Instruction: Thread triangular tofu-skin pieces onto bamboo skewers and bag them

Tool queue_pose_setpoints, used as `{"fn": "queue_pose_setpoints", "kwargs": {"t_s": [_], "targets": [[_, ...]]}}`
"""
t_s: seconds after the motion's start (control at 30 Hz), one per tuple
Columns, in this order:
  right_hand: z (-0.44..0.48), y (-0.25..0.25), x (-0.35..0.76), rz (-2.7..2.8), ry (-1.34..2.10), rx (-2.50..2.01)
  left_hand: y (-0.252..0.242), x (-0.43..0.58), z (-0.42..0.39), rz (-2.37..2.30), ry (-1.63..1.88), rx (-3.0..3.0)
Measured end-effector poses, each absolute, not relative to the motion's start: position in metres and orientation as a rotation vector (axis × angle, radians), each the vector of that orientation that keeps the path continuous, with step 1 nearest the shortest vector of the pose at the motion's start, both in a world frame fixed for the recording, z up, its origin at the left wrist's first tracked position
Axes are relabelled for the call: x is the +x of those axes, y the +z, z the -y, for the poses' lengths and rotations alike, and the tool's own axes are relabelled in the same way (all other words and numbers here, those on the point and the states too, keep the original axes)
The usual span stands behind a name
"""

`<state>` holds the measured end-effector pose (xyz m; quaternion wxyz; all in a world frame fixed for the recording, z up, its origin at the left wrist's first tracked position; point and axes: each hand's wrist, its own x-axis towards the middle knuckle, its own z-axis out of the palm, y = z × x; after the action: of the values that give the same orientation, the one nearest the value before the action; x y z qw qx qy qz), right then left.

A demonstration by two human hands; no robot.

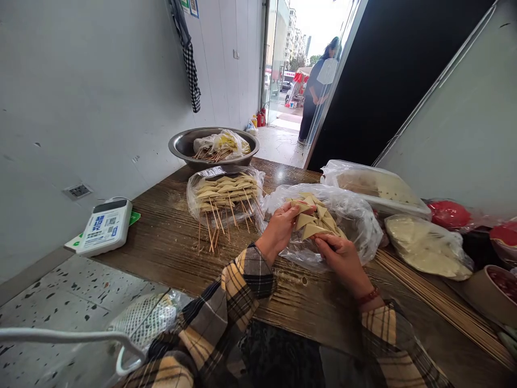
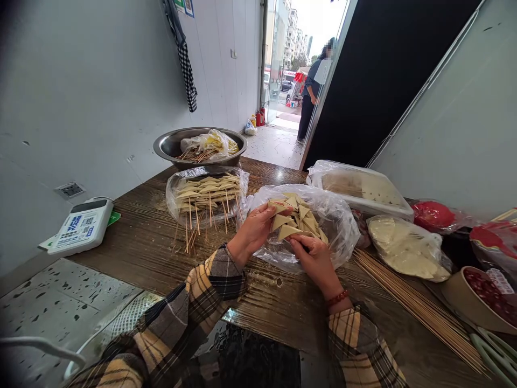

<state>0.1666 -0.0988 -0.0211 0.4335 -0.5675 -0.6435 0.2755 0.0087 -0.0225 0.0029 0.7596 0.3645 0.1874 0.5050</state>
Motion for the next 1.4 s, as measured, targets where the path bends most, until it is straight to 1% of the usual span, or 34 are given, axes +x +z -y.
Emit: {"fn": "queue_pose_setpoints", "kwargs": {"t_s": [0.3,0.6,0.83,1.0,1.23,1.4], "targets": [[0.096,-0.021,0.164,1.591,0.672,-1.389,0.009,0.009,0.026,-0.373,1.080,0.725],[0.097,-0.019,0.166,1.652,0.279,-1.357,0.006,0.003,0.014,-0.461,1.095,0.606],[0.098,-0.018,0.165,1.753,0.205,-1.310,0.004,0.004,0.014,-0.467,1.097,0.605],[0.097,-0.018,0.164,1.692,0.313,-1.328,0.004,0.004,0.013,-0.473,1.103,0.613],[0.097,-0.019,0.163,1.453,0.794,-1.370,0.006,0.003,0.015,-0.473,1.096,0.628],[0.096,-0.018,0.160,1.449,0.862,-1.354,0.007,0.008,0.020,-0.419,1.094,0.639]]}}
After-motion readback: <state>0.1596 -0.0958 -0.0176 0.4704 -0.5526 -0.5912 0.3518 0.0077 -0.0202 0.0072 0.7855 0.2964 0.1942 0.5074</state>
